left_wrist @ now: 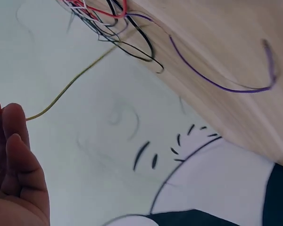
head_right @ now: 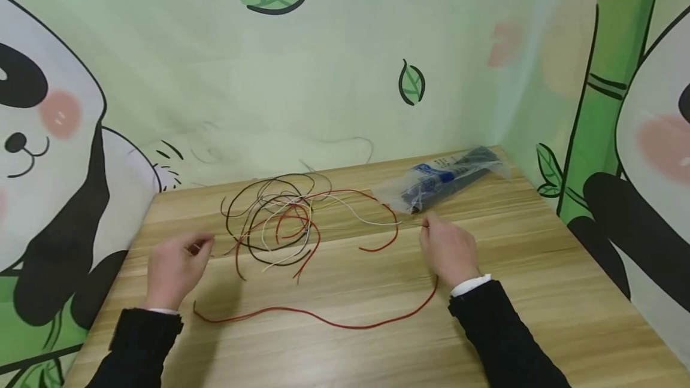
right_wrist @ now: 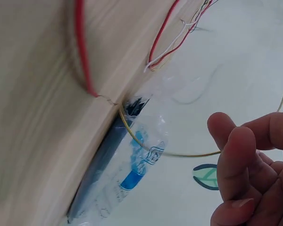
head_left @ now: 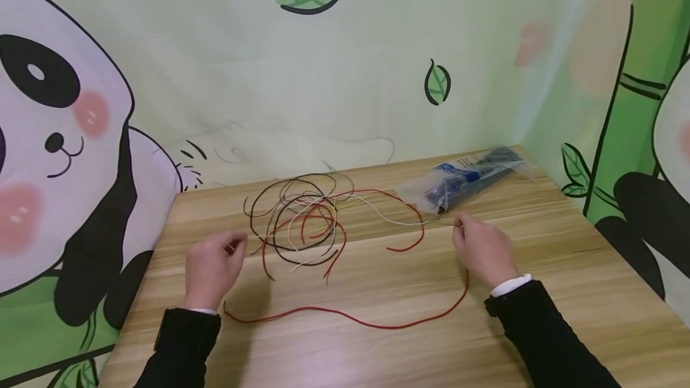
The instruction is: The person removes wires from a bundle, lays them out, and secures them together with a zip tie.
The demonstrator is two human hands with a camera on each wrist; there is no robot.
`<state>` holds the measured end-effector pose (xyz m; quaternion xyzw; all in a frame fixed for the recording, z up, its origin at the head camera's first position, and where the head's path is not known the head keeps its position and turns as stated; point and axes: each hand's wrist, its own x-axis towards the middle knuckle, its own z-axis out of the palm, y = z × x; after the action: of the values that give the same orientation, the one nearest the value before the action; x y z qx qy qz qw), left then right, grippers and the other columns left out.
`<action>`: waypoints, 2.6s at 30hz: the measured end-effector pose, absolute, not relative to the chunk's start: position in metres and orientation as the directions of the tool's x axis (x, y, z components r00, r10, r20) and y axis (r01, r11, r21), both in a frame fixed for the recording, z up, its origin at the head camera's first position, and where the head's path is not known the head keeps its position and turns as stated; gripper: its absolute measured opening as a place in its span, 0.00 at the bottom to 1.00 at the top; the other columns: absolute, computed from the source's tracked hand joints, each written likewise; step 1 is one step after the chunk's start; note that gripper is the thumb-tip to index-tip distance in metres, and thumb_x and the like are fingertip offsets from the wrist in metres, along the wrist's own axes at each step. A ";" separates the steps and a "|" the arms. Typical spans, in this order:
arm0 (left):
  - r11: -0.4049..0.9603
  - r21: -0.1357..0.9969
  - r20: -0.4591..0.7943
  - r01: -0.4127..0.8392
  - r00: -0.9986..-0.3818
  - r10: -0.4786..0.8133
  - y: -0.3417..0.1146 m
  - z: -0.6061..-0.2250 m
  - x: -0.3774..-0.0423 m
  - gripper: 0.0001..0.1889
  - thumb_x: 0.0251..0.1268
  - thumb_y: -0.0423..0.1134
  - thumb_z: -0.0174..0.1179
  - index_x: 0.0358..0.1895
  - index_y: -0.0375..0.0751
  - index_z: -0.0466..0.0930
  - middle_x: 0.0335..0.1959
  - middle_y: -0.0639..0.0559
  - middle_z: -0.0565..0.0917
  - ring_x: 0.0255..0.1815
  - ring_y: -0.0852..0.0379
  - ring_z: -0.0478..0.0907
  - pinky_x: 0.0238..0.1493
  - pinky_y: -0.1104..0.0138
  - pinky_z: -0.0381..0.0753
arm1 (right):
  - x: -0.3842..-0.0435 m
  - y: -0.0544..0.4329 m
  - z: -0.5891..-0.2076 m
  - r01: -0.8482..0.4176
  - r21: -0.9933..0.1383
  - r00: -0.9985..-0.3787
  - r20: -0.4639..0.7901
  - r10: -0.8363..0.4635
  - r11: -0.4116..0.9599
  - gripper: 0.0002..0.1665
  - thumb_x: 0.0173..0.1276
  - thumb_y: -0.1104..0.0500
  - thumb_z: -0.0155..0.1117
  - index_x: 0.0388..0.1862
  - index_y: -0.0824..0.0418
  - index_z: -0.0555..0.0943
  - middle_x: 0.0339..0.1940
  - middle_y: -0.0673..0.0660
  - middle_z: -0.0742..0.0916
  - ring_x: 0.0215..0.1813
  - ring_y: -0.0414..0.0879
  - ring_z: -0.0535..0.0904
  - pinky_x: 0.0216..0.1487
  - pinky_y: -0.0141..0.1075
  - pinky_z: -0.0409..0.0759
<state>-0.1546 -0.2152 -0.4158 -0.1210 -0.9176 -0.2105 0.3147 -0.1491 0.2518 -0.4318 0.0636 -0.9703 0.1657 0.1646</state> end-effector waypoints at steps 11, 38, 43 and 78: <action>0.911 0.349 0.686 0.220 -0.723 -0.089 -0.247 -0.439 -0.111 0.02 0.54 0.29 0.66 0.31 0.36 0.86 0.23 0.45 0.85 0.20 0.51 0.82 0.21 0.58 0.72 | -0.126 0.272 -0.452 -0.236 -0.364 -0.917 0.390 -0.083 0.901 0.05 0.67 0.60 0.61 0.39 0.60 0.80 0.32 0.57 0.87 0.20 0.43 0.75 0.24 0.41 0.72; 0.841 0.526 0.281 0.131 -0.959 -0.026 -0.233 -0.458 -0.088 0.05 0.47 0.29 0.68 0.23 0.43 0.84 0.16 0.60 0.80 0.18 0.66 0.72 0.20 0.71 0.71 | -0.113 0.281 -0.458 -0.092 -0.470 -0.979 0.203 0.007 0.878 0.02 0.58 0.65 0.59 0.31 0.61 0.77 0.20 0.50 0.76 0.22 0.45 0.68 0.26 0.37 0.67; 0.828 0.530 0.230 0.181 -0.971 0.065 -0.235 -0.459 -0.083 0.12 0.51 0.39 0.72 0.15 0.54 0.82 0.12 0.69 0.75 0.14 0.69 0.66 0.19 0.71 0.66 | -0.115 0.284 -0.462 -0.089 -0.444 -0.994 0.102 -0.048 0.892 0.02 0.56 0.64 0.60 0.30 0.59 0.76 0.19 0.49 0.75 0.23 0.45 0.67 0.26 0.37 0.65; 0.833 0.551 -0.028 0.057 -0.996 0.086 -0.225 -0.462 -0.088 0.08 0.60 0.41 0.65 0.23 0.50 0.81 0.16 0.61 0.75 0.18 0.63 0.68 0.23 0.69 0.67 | -0.116 0.278 -0.467 -0.120 -0.476 -0.984 -0.058 -0.167 0.871 0.09 0.68 0.58 0.61 0.43 0.61 0.82 0.27 0.48 0.80 0.28 0.43 0.71 0.32 0.39 0.70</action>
<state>-0.0876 -0.2252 -0.4616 -0.0373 -0.9569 -0.2869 -0.0256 -0.1162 0.2779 -0.4671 0.0741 -0.9661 0.2425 -0.0485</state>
